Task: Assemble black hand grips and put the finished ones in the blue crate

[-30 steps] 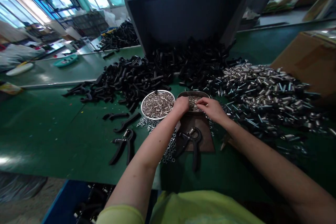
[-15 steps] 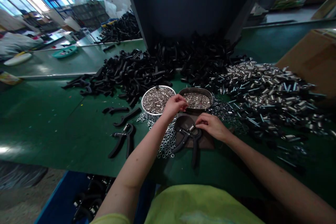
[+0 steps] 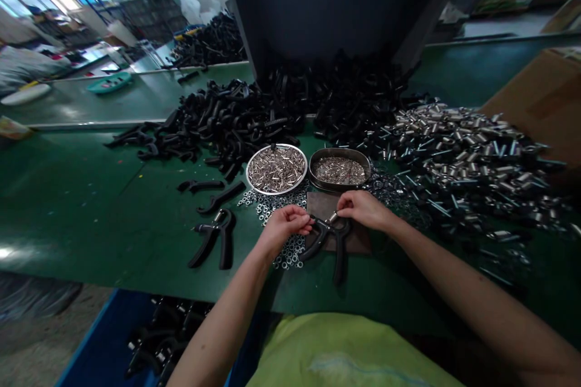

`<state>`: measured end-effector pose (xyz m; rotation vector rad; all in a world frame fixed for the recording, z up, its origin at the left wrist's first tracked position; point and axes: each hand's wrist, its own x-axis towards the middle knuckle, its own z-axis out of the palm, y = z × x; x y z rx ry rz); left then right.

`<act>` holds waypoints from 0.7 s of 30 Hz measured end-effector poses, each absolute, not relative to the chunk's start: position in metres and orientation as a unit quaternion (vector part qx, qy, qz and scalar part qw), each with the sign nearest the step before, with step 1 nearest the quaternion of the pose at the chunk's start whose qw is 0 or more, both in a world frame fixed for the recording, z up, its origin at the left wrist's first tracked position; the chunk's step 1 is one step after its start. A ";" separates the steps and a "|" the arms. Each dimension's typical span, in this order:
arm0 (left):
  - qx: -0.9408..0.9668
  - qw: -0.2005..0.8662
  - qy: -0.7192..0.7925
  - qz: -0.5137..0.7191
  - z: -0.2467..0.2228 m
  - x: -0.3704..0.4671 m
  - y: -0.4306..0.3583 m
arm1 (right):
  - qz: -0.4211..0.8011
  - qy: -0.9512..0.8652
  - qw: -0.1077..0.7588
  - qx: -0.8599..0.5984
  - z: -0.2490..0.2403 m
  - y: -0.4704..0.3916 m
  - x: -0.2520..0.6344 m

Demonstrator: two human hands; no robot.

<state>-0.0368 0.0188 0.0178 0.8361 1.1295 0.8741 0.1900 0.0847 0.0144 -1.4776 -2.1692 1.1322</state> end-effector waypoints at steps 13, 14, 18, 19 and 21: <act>0.729 0.328 0.536 0.271 0.007 0.008 0.017 | 0.261 -0.750 0.159 -0.587 0.021 0.020 0.251; 0.726 0.330 0.537 0.275 0.007 0.009 0.017 | 0.235 -0.746 0.152 -0.604 0.018 0.008 0.267; 0.718 0.351 0.541 0.262 0.006 0.009 0.020 | 0.139 -0.722 0.091 -0.672 -0.004 -0.037 0.317; 0.713 0.361 0.546 0.253 0.006 0.009 0.022 | 0.125 -0.709 0.083 -0.689 -0.009 -0.045 0.324; 0.701 0.381 0.555 0.236 0.005 0.009 0.025 | 0.120 -0.679 0.084 -0.720 -0.015 -0.055 0.328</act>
